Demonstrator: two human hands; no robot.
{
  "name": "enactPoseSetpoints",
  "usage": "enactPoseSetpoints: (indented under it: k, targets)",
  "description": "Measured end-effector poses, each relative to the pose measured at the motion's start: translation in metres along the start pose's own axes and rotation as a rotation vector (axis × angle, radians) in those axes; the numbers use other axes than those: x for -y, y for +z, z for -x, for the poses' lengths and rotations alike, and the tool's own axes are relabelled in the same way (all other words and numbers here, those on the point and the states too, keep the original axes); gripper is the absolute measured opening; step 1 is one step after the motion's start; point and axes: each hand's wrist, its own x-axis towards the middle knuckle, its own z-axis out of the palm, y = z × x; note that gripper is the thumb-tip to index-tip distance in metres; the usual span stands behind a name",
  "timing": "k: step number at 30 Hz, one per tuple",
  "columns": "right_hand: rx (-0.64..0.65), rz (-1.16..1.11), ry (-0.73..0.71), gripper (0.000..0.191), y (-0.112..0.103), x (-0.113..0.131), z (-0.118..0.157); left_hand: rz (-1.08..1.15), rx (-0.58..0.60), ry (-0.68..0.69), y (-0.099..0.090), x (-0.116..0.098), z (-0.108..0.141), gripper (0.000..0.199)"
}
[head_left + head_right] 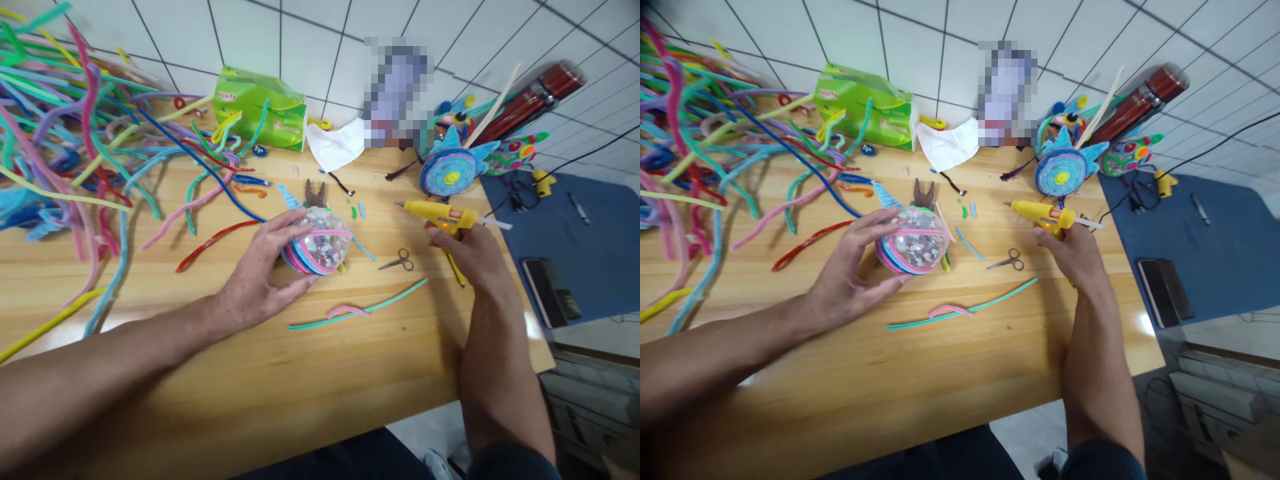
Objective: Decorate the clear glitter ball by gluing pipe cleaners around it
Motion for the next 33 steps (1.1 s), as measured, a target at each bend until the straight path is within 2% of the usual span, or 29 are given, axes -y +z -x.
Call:
enactPoseSetpoints:
  k: [3,8,14,33]
  targets:
    - [-0.001,0.144,0.038,0.032,0.001,0.003,0.003,-0.029,0.011,-0.003,-0.001,0.000,0.000,0.073]
    - [0.020,0.251,0.067,0.037,0.011,0.007,0.004,-0.042,0.020,-0.007,-0.001,-0.002,0.000,0.072]
    - [0.055,0.205,0.003,0.038,0.017,0.010,0.006,-0.039,0.023,-0.006,-0.002,-0.003,-0.001,0.073]
    - [-0.008,0.240,0.063,0.038,0.021,0.007,0.003,-0.050,0.038,-0.007,-0.003,-0.003,-0.001,0.070]
